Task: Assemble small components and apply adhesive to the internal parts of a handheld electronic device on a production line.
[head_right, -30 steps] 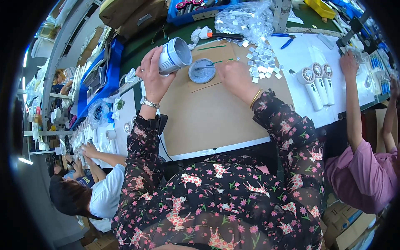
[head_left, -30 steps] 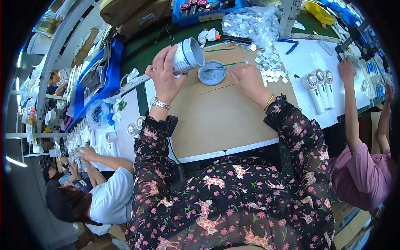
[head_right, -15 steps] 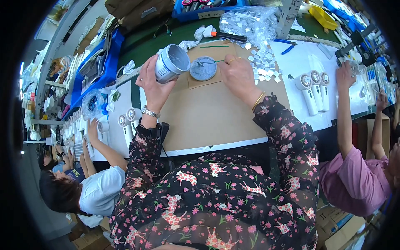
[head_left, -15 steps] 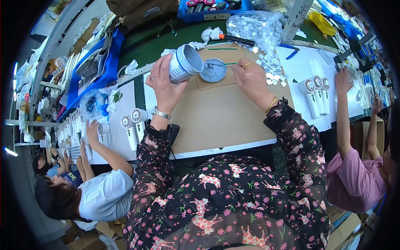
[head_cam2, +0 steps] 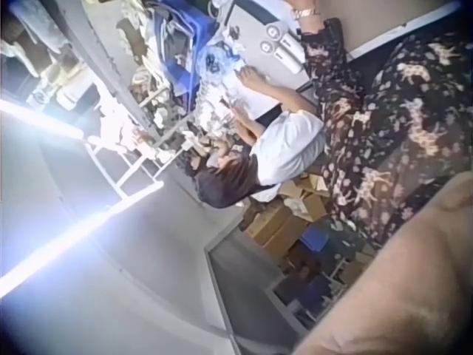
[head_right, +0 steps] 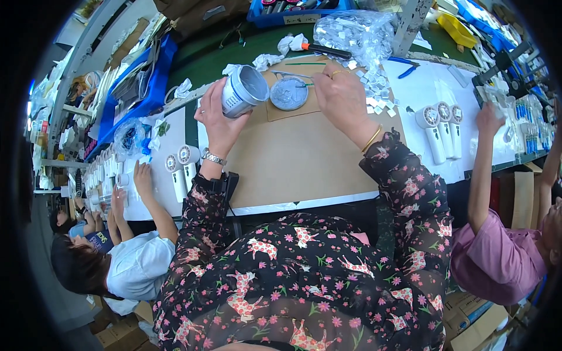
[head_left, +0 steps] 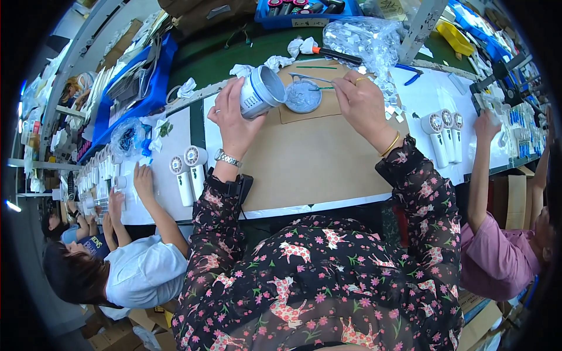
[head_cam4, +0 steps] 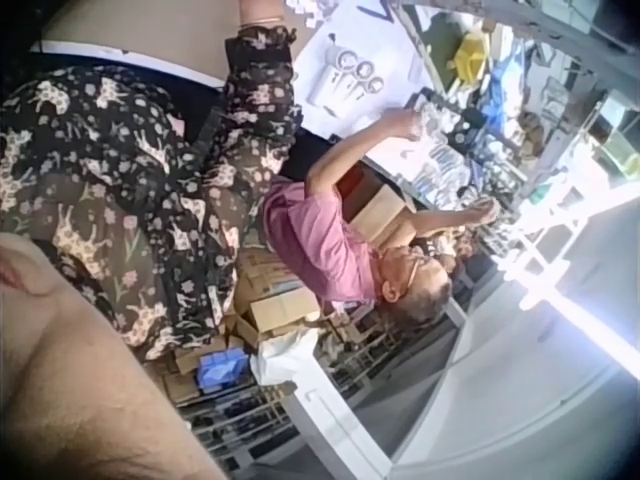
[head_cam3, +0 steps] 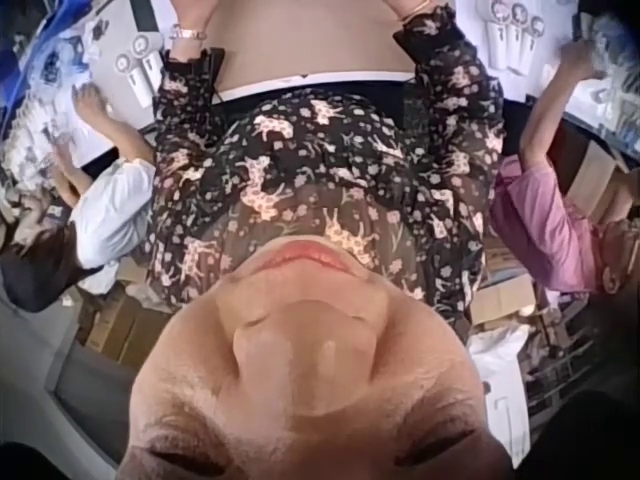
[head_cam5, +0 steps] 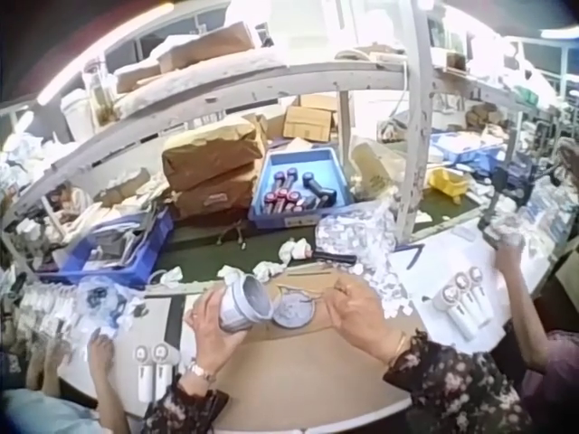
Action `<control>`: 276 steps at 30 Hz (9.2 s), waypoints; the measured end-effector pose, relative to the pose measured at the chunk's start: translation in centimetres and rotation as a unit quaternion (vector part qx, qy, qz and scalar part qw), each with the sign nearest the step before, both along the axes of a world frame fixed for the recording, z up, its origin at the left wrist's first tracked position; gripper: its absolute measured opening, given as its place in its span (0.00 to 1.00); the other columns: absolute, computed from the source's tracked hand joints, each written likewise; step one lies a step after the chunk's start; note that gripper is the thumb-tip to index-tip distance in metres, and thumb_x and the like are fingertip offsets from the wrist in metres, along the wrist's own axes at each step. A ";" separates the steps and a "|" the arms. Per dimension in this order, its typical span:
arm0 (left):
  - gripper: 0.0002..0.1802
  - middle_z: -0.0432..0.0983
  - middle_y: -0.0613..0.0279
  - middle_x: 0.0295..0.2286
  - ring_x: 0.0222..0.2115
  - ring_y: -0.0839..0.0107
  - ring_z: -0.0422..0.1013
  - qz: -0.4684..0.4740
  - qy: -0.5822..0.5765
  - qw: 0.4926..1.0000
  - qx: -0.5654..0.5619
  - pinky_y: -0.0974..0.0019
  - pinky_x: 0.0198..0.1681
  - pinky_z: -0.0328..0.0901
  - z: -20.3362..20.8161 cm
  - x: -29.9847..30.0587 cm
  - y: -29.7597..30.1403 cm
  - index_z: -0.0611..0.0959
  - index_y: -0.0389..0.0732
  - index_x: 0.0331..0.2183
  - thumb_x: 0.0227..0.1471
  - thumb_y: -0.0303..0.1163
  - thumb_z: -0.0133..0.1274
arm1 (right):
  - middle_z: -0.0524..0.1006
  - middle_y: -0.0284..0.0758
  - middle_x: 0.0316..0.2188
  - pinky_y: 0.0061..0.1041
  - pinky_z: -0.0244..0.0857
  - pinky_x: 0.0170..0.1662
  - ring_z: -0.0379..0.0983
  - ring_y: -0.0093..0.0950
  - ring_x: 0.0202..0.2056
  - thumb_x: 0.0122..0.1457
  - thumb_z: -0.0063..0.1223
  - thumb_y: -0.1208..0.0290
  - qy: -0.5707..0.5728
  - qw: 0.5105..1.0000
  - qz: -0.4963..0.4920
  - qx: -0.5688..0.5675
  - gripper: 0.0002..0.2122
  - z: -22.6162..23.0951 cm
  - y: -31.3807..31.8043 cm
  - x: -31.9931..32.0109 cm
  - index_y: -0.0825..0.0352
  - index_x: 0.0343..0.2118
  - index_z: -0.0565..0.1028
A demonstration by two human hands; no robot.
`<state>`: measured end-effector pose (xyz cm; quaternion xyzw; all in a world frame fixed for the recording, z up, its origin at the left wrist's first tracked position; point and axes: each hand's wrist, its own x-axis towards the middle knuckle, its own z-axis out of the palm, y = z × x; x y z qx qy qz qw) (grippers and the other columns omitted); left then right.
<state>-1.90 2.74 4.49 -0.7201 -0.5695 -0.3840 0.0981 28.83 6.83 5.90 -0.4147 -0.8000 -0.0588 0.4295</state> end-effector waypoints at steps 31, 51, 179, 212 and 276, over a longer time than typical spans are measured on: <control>0.56 0.70 0.60 0.59 0.60 0.58 0.64 -0.014 -0.001 0.998 -0.055 0.51 0.61 0.48 0.1 0.0 1.1 0.72 0.54 0.65 0.31 0.37 0.75 | 0.77 0.37 0.26 0.34 0.66 0.29 0.73 0.35 0.25 0.62 0.63 0.72 0.100 0.992 0.024 -0.079 0.05 1.6 1.0 0.3 0.68 0.35 0.85; 0.56 0.71 0.56 0.60 0.62 0.56 0.66 -0.127 -0.045 0.980 -0.144 0.52 0.64 0.50 2.8 -0.1 1.4 0.73 0.50 0.64 0.29 0.38 0.78 | 0.78 0.41 0.32 0.43 0.70 0.38 0.77 0.45 0.33 0.64 0.60 0.71 -0.051 0.987 0.115 -0.101 0.06 2.7 3.3 -0.4 0.68 0.34 0.83; 0.08 0.82 0.54 0.44 0.46 0.54 0.76 -0.119 -0.201 0.971 -0.046 0.56 0.52 0.68 5.3 -2.1 -10.0 0.84 0.39 0.41 0.58 0.25 0.60 | 0.77 0.39 0.56 0.36 0.67 0.64 0.73 0.29 0.57 0.76 0.46 0.66 0.580 0.340 0.370 -0.641 0.16 2.2 -11.1 -15.1 0.71 0.57 0.75; 0.09 0.75 0.60 0.31 0.35 0.60 0.71 -0.022 -0.455 0.882 -0.118 0.55 0.48 0.59 -0.4 -0.1 -13.7 0.81 0.37 0.39 0.68 0.28 0.47 | 0.62 0.42 0.72 0.45 0.48 0.74 0.55 0.38 0.72 0.78 0.28 0.51 0.467 0.271 0.424 -0.727 0.30 -0.5 -14.3 -12.7 0.72 0.68 0.66; 0.17 0.82 0.47 0.30 0.32 0.61 0.80 0.053 -0.154 0.983 -0.080 0.61 0.36 0.70 5.9 -9.7 8.5 0.88 0.35 0.37 0.63 0.41 0.59 | 0.83 0.35 0.41 0.22 0.75 0.43 0.79 0.21 0.40 0.69 0.60 0.69 0.407 0.640 0.195 -0.622 0.13 2.7 -2.0 -16.2 0.71 0.51 0.78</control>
